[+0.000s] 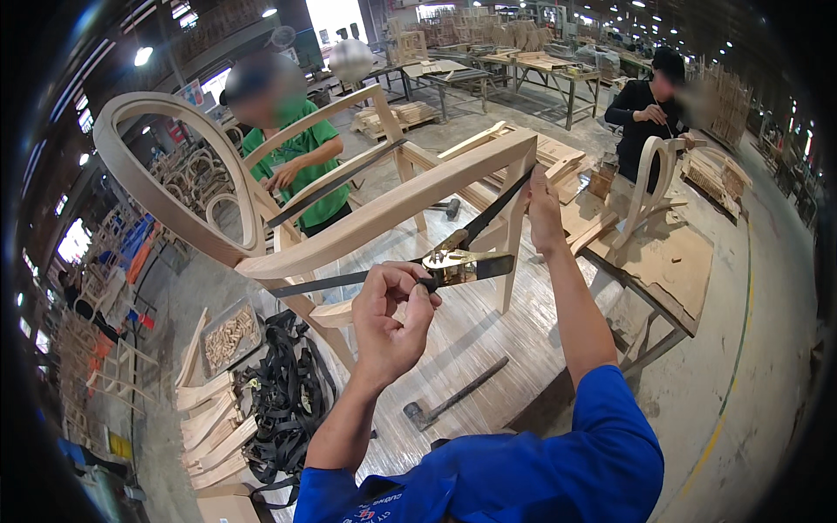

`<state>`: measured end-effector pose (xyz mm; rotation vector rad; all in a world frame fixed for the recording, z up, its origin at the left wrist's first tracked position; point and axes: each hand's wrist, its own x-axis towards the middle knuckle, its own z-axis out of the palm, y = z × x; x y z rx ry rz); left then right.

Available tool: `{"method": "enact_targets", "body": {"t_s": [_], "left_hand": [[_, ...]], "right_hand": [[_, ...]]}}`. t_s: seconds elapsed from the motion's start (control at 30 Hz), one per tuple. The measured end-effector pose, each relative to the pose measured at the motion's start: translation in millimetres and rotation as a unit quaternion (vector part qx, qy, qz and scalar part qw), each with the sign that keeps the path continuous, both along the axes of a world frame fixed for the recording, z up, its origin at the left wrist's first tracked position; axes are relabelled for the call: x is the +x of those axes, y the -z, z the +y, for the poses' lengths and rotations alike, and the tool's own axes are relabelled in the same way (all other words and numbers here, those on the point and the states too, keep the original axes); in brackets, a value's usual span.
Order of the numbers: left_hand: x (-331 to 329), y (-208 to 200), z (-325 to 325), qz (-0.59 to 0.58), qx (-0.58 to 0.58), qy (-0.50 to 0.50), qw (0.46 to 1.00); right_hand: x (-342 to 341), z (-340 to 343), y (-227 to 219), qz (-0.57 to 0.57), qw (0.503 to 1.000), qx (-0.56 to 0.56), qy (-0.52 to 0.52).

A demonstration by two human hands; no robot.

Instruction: The person assembles a wooden chair frame at a workbench. They use a hammer to fit wooden dowels into joints and attach black straps to the frame. The person works alongside a coworker in a factory setting.

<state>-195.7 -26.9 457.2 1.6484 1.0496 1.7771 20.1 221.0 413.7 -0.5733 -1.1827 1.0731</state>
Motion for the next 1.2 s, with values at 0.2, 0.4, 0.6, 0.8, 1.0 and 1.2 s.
{"method": "enact_targets", "body": {"t_s": [0.2, 0.4, 0.6, 0.8, 1.0, 1.2], "left_hand": [[-1.5, -5.9, 1.3, -0.006, 0.002, 0.028, 1.0], [-16.4, 17.0, -9.3, 0.092, 0.055, -0.058, 0.993], [-19.2, 13.7, -8.3, 0.097, 0.007, -0.032, 0.995], [-24.6, 17.4, -5.8, 0.182, 0.163, -0.109, 0.964], [-29.4, 19.2, -11.4, 0.2, 0.186, -0.134, 0.953], [-82.6, 34.8, -30.2, 0.189, 0.228, -0.338, 0.893]], "right_hand": [[2.9, 5.8, -5.9, 0.034, 0.999, -0.027, -0.013], [-23.9, -106.6, 2.9, -0.053, 0.977, 0.125, 0.162], [-30.3, -191.9, -56.7, -0.401, 0.833, 0.373, 0.083], [-59.4, -208.4, -76.1, -0.506, 0.718, 0.45, 0.163], [-68.3, -189.8, -63.1, -0.422, 0.748, 0.496, 0.128], [-61.3, -188.8, -65.2, -0.416, 0.764, 0.479, 0.119]]}}
